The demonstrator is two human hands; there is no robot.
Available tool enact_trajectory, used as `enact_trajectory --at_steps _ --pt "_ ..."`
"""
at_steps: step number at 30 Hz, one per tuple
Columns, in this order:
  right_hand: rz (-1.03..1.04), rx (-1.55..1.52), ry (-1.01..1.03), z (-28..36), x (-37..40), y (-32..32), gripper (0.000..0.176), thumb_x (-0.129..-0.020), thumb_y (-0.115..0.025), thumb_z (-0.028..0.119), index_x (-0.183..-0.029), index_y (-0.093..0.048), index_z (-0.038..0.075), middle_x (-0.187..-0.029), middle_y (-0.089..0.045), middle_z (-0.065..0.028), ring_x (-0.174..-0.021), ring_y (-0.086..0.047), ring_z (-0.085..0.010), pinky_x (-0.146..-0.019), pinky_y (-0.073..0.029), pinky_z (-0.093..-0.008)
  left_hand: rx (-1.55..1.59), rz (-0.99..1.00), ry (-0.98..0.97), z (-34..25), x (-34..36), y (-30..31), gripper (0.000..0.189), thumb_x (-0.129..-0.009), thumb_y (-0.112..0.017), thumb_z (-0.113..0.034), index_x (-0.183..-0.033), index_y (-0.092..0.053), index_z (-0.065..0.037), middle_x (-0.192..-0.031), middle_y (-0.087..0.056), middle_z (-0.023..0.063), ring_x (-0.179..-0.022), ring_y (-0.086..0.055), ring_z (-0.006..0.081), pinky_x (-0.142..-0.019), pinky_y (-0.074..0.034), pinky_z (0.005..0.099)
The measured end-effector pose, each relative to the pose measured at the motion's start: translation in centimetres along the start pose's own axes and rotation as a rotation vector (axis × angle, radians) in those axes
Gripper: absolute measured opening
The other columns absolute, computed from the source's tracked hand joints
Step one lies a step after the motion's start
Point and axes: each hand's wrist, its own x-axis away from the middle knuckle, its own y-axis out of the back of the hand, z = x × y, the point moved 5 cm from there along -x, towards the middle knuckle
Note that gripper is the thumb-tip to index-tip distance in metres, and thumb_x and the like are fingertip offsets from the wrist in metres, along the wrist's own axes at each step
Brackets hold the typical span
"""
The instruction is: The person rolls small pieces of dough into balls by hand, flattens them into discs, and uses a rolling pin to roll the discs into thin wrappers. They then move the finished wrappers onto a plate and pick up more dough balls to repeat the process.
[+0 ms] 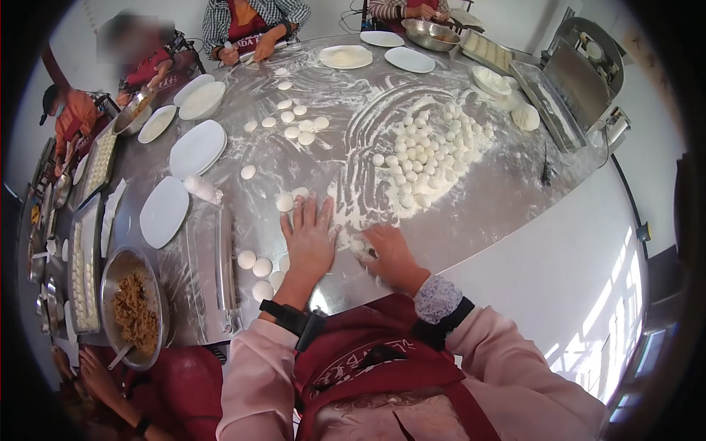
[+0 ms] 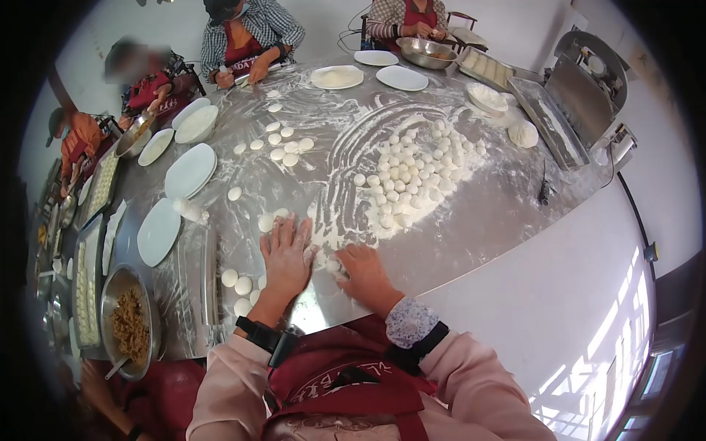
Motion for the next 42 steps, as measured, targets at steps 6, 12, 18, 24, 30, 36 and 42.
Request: enact_trajectory --at_steps 6,12,18,24,30,36,42 --pt "-0.062 -0.186 -0.120 -1.8 0.1 2.9 0.037 -0.077 -0.073 0.014 -0.113 -0.062 0.007 -0.108 -0.059 -0.0166 -0.102 -0.056 -0.0376 -0.092 -0.044 -0.0466 0.150 -0.182 -0.049 -5.6 -4.3 5.5 0.066 -0.093 -0.059 -0.037 -0.152 -0.036 -0.021 -0.156 -0.031 0.0148 -0.145 -0.026 0.0371 -0.112 -0.016 0.0646" --pt "-0.161 0.246 -0.219 -7.4 -1.7 5.7 0.042 -0.071 -0.070 0.005 -0.113 -0.063 0.009 -0.109 -0.058 -0.0151 -0.104 -0.053 -0.0367 -0.089 -0.044 -0.0470 0.178 0.021 -0.129 -7.7 -2.9 -3.3 0.066 -0.093 -0.059 -0.035 -0.153 -0.034 -0.023 -0.159 -0.028 0.0116 -0.146 -0.024 0.0363 -0.114 -0.013 0.0636" --pt "-0.077 0.267 -0.277 -6.4 -1.9 6.3 0.041 -0.069 -0.071 0.004 -0.109 -0.062 0.007 -0.109 -0.060 -0.0147 -0.105 -0.055 -0.0375 -0.087 -0.046 -0.0446 0.087 0.081 -0.111 -4.6 -1.9 -2.4 0.057 -0.095 -0.056 -0.037 -0.150 -0.041 -0.027 -0.155 -0.035 0.0127 -0.145 -0.026 0.0362 -0.114 -0.013 0.0631" --pt "-0.055 -0.270 -0.158 -0.5 0.4 3.0 0.039 -0.077 -0.077 0.019 -0.108 -0.060 0.002 -0.102 -0.063 -0.0185 -0.097 -0.061 -0.0390 -0.082 -0.050 -0.0445 0.008 0.012 -0.026 -1.3 -0.8 -1.4 0.054 -0.096 -0.056 -0.035 -0.148 -0.045 -0.025 -0.151 -0.040 0.0143 -0.140 -0.032 0.0379 -0.111 -0.019 0.0608" --pt "0.068 0.046 -0.063 1.5 1.2 0.0 0.047 -0.077 -0.079 0.028 -0.111 -0.061 0.002 -0.101 -0.061 -0.0157 -0.101 -0.059 -0.0358 -0.087 -0.048 -0.0450 0.023 0.028 -0.012 -1.0 -0.6 -1.5 0.055 -0.096 -0.055 -0.035 -0.149 -0.043 -0.025 -0.151 -0.039 0.0151 -0.141 -0.032 0.0387 -0.111 -0.019 0.0605" --pt "-0.083 -0.258 -0.283 -1.8 1.5 3.0 0.042 -0.076 -0.075 0.018 -0.114 -0.061 0.005 -0.104 -0.059 -0.0167 -0.103 -0.056 -0.0377 -0.092 -0.045 -0.0479 0.110 -0.019 -0.046 -4.8 -2.2 3.1 0.061 -0.095 -0.056 -0.034 -0.152 -0.037 -0.026 -0.155 -0.031 0.0173 -0.143 -0.025 0.0416 -0.113 -0.015 0.0629" --pt "-0.345 0.220 -0.370 -8.6 0.6 8.2 0.045 -0.072 -0.071 0.007 -0.115 -0.060 0.005 -0.105 -0.058 -0.0194 -0.103 -0.055 -0.0404 -0.089 -0.047 -0.0471 0.113 0.116 -0.234 -8.5 -0.4 -2.8 0.063 -0.092 -0.061 -0.038 -0.150 -0.040 -0.028 -0.157 -0.032 0.0118 -0.147 -0.024 0.0368 -0.113 -0.014 0.0647"
